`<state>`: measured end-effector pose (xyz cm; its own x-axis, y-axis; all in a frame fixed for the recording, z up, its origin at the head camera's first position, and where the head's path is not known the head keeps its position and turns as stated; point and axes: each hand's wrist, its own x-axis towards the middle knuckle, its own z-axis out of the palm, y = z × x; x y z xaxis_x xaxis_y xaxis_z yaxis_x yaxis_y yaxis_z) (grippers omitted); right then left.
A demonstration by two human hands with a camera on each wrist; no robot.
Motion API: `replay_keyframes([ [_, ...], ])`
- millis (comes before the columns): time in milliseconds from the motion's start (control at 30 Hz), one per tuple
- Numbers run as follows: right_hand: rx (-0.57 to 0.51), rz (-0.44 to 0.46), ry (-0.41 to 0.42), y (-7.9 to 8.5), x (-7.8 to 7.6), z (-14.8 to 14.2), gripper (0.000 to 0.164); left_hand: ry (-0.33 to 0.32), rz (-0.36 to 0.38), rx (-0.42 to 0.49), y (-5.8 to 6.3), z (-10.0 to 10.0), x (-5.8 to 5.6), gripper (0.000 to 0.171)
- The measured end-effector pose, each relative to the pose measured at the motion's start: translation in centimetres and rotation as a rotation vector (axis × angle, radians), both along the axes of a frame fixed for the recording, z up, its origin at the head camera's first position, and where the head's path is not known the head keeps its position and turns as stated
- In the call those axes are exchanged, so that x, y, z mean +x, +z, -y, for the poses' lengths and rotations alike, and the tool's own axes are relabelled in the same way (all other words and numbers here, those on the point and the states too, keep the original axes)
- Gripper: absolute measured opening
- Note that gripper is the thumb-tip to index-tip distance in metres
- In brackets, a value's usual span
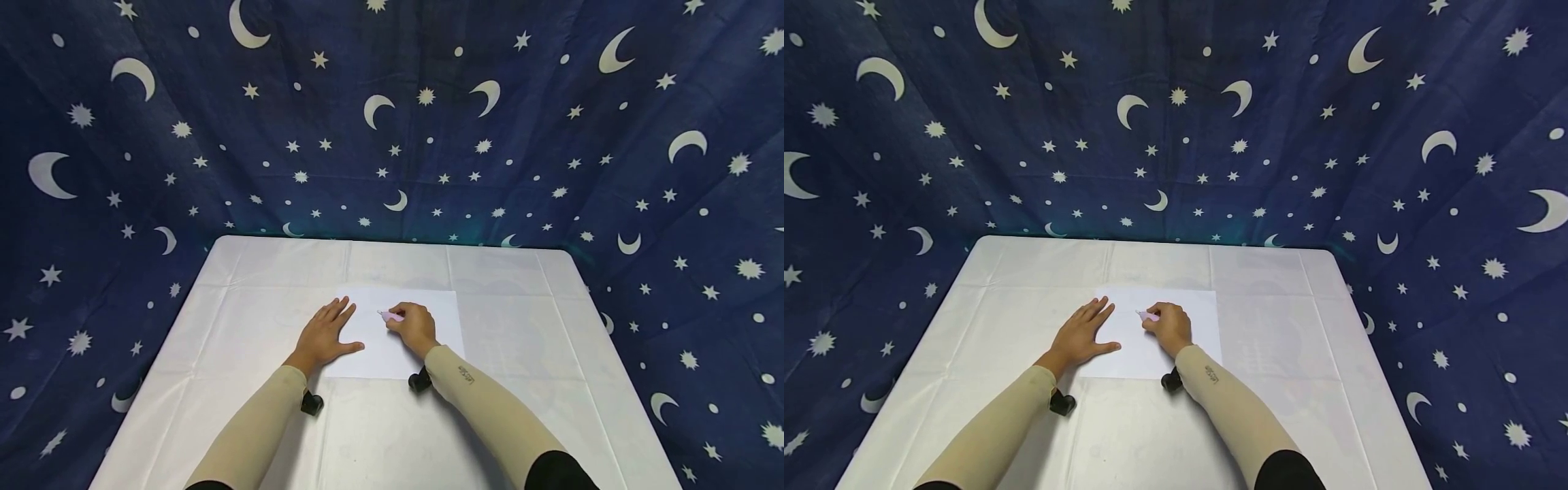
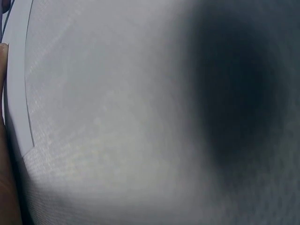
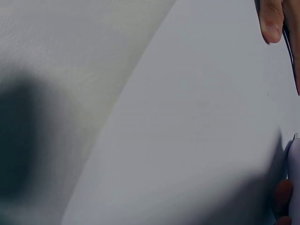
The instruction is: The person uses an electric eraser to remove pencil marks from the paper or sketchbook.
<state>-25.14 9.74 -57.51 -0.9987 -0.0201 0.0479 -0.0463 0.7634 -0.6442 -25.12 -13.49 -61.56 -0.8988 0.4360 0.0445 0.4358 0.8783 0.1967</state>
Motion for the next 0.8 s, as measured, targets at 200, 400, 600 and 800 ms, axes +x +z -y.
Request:
replay_keyframes([
  [200,0.004,0.01,0.031,0.0,-0.1,0.9,0.021,0.01,0.014,0.018,0.3,-0.1,0.2,0.098],
  [400,0.002,0.0,0.027,0.2,0.0,0.6,0.021,0.011,0.009,-0.006,0.4,-0.1,0.1,0.099],
  [600,0.009,-0.02,-0.021,0.1,0.2,-0.9,0.021,0.012,0.024,-0.014,0.5,0.0,0.1,0.099],
  [800,0.015,-0.016,-0.034,0.1,0.3,-1.4,0.021,0.005,0.022,-0.002,0.6,-0.2,0.2,0.098],
])
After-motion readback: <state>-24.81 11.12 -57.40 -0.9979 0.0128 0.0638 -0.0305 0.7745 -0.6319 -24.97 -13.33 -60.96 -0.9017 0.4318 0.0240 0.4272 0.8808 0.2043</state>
